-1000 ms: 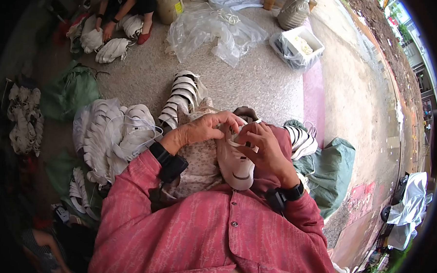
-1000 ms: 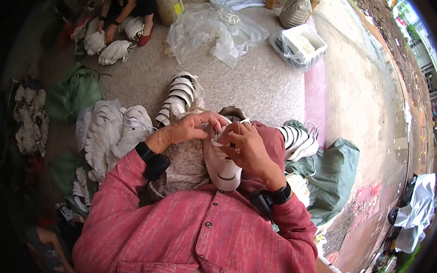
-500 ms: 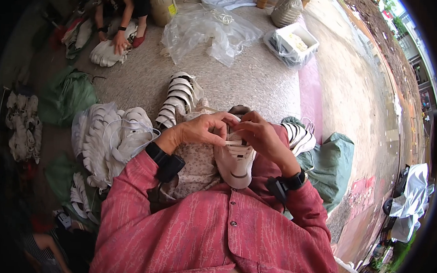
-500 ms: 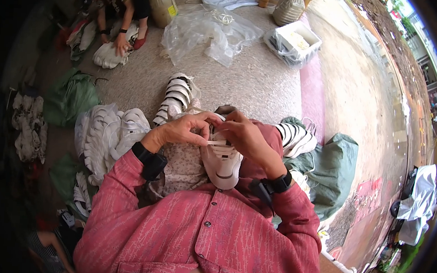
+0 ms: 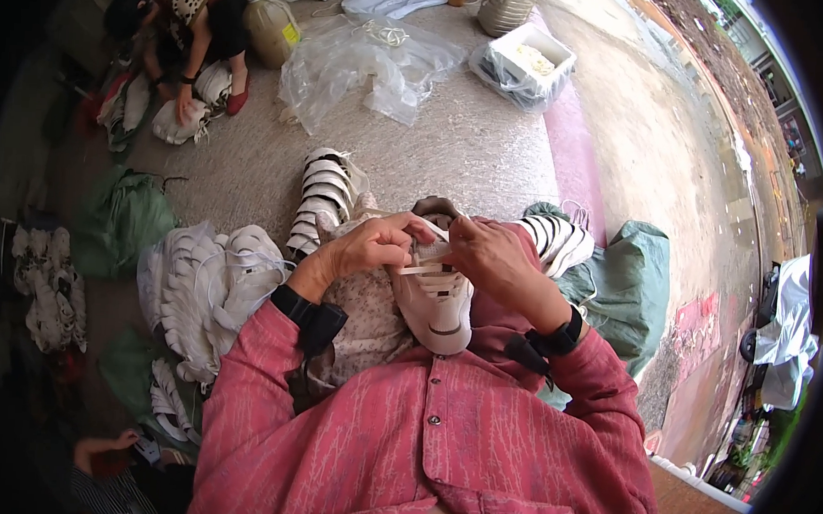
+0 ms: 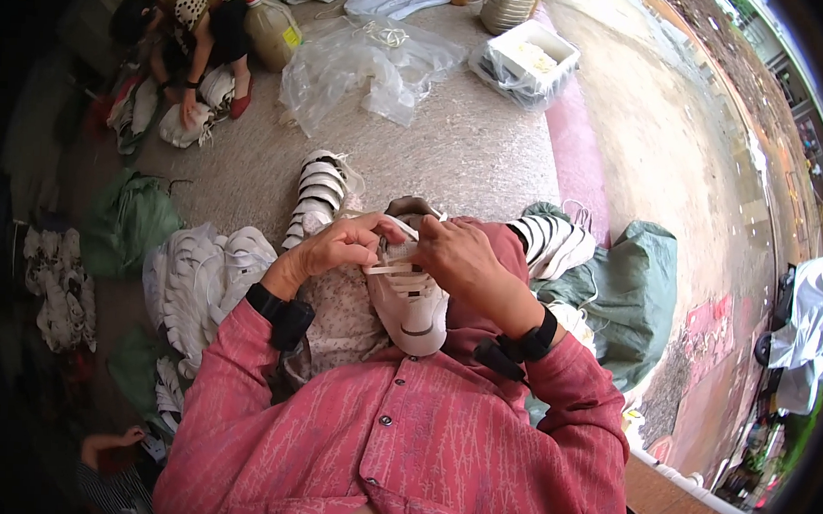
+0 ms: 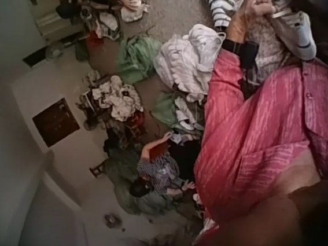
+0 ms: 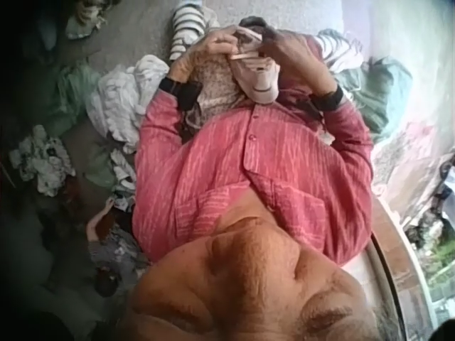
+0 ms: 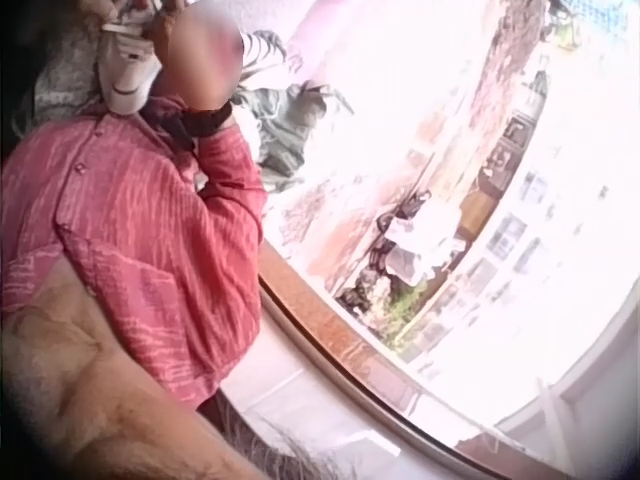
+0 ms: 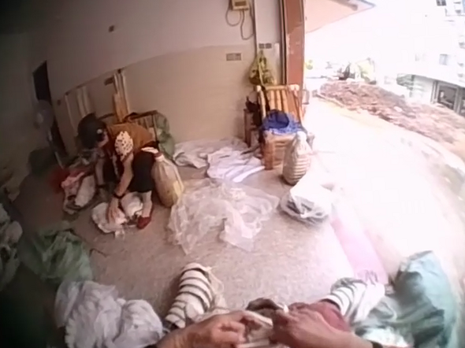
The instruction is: The recorder is lacing and organizing white shoe components while sitting on the floor.
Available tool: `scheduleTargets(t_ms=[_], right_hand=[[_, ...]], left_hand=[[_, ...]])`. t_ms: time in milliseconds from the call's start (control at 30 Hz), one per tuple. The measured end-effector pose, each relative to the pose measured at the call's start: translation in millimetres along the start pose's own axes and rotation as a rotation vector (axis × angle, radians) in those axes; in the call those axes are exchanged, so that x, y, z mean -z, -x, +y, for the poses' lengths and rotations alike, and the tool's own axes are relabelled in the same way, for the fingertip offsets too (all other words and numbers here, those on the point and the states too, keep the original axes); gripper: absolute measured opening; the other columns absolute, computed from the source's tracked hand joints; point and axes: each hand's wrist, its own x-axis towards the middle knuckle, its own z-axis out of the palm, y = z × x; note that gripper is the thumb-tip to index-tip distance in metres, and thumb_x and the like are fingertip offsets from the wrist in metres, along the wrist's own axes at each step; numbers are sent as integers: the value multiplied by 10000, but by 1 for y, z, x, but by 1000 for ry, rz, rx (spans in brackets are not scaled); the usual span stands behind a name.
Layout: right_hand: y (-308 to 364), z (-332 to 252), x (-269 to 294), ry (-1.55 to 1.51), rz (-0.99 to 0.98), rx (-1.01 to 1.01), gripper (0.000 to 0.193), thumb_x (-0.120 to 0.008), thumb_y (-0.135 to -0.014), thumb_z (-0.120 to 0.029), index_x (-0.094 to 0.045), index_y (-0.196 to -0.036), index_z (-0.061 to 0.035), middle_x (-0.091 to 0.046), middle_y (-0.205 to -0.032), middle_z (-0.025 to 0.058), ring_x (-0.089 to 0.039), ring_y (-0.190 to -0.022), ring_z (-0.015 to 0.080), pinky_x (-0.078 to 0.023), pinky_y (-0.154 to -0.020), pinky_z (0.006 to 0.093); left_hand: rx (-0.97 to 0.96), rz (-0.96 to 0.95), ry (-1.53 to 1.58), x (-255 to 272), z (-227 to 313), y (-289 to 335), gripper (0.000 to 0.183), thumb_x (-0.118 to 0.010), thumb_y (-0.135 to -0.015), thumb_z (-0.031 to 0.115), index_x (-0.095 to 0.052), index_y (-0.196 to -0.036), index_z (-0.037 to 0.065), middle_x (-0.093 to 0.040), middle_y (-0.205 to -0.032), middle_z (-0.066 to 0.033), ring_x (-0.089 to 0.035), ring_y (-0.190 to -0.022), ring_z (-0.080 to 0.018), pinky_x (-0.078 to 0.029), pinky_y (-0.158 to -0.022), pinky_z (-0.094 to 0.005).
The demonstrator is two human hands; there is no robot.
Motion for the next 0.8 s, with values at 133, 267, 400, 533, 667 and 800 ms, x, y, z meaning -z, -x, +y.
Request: scheduleTargets(t_ms=[133,267,400,533,667,800], right_hand=[[7,17,12,-134,-42,-212,191,-675,-817,-231,-669,-780,-43,-596,-898,96,-613,-787,278,-486,-673,380],[26,35,24,-188,38,-164,203,-708,-812,-170,-608,-750,-4,-594,-862,119,-594,-748,313,-470,-658,405],[46,50,32,33,64,-206,167,-699,-804,-176,-619,-792,-31,-587,-920,78,-584,-826,275,-455,-731,390],[55,53,27,241,250,-318,99,-686,-804,-169,-642,-804,-81,-573,-952,74,-569,-840,259,-435,-740,372],[56,50,18,161,535,-489,80,-660,-856,-141,-681,-914,-90,-595,-799,96,-604,-654,274,-474,-579,367],[53,40,11,-691,598,-679,220,-597,-935,-67,-685,-1129,-120,-668,-776,8,-595,-590,110,-451,-517,279]], left_hand=[[20,45,29,-4,0,3,256,-572,-761,216,-649,-669,-10,-556,-1222,-119,-490,-1164,-203,-338,-1039,-350],[11,102,82,-8,-2,11,264,-571,-764,229,-686,-712,-2,-559,-1186,-119,-488,-1146,-204,-305,-1051,-356],[-32,115,41,-14,-3,12,281,-564,-791,215,-699,-929,11,-563,-1124,-92,-497,-1108,-187,-335,-1017,-321],[34,167,148,-18,1,7,371,-539,-857,158,-641,-1192,35,-564,-1085,-46,-512,-1031,-138,-391,-941,-271],[106,219,-61,-20,10,-10,330,-553,-918,103,-617,-1238,53,-572,-1075,5,-527,-911,-90,-439,-827,-249],[-146,218,-721,-24,18,-36,166,-617,-876,107,-635,-1026,41,-560,-993,-43,-563,-846,-189,-449,-773,-310]])
